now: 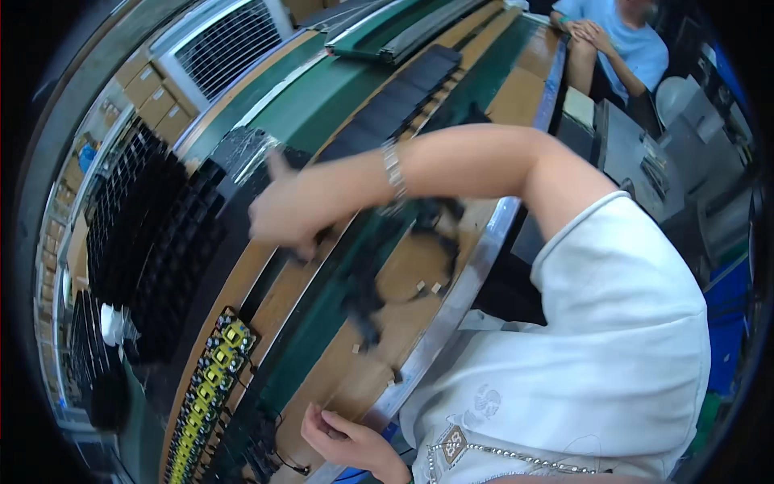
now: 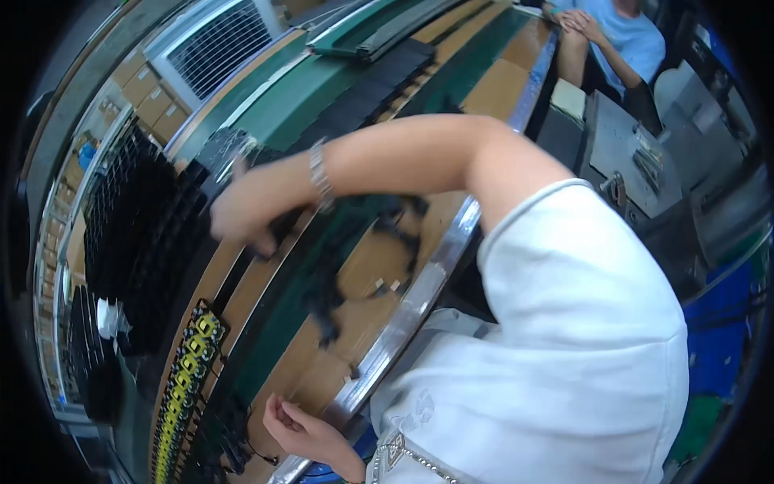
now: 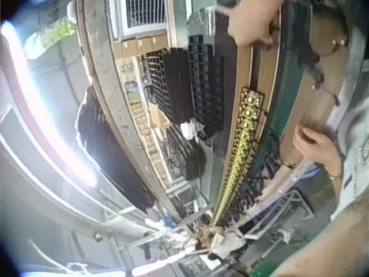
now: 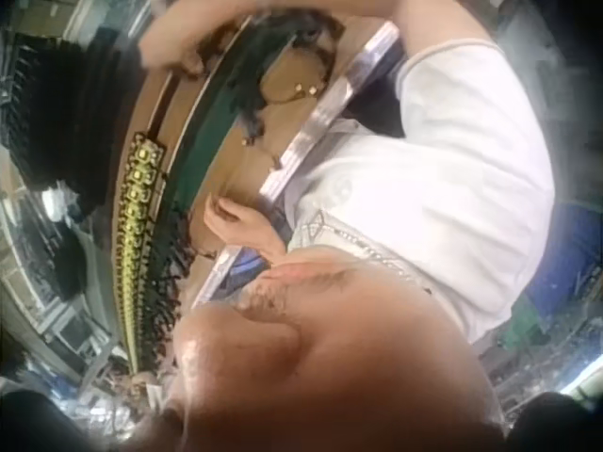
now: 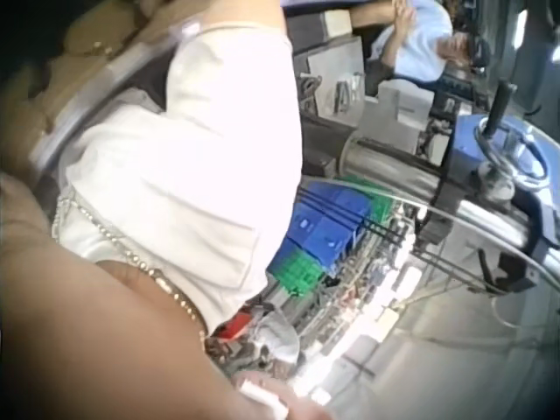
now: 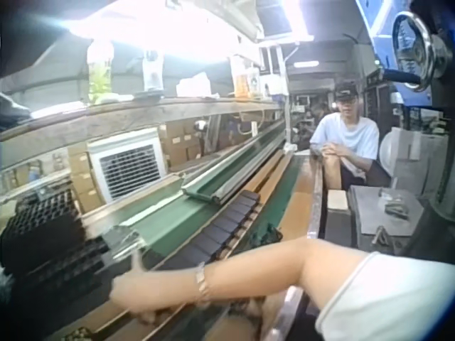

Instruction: Assembling electronic components by attaching housings and cables to circuit boards on a production line.

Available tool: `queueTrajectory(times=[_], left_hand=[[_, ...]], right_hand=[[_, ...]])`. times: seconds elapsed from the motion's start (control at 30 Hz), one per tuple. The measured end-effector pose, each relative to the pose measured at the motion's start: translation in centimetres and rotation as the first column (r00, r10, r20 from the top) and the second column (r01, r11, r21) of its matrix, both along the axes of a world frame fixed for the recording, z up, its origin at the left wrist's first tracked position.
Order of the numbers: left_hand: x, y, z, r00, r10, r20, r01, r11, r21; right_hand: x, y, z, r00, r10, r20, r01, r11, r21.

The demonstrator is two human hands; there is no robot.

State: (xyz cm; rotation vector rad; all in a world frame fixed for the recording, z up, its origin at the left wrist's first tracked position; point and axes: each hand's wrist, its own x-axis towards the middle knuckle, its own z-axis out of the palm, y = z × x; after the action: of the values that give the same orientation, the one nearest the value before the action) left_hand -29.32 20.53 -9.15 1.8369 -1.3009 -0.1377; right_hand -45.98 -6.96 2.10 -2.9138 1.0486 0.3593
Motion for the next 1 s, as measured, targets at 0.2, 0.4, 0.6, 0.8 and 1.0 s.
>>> queueTrajectory(times=[0.2,0.4,0.6,0.8,1.0], left_hand=[[0.9,0.6,-0.2,0.986,0.057,-0.159,-0.047,0.997,0.067],[1.7,-0.2,-0.9,0.949,-0.002,-0.314,0.028,0.996,0.079],[1.1,-0.6,-0.6,0.967,-0.062,-0.247,0.084,0.993,0.079],[1.4,-0.2,-1.0,0.937,-0.118,-0.329,0.138,0.99,0.038],[0.9,0.1,0.5,0.82,0.058,-0.57,-0.091,0.995,-0.03]], right_hand=[[-16.9,-1.5,1.1,0.913,-0.401,-0.078,0.386,0.909,-0.16],[-34.4,-5.9,-1.7,0.59,-0.756,-0.284,0.499,0.618,-0.608],[-16.7,-10.3,-1.9,0.804,-0.205,0.558,0.384,0.895,-0.225],[5.1,-12.9,-7.6,0.784,0.155,0.601,-0.018,0.973,-0.228],[6.7,-13.4,-9.1,0.853,0.156,0.499,-0.089,0.984,-0.155]])
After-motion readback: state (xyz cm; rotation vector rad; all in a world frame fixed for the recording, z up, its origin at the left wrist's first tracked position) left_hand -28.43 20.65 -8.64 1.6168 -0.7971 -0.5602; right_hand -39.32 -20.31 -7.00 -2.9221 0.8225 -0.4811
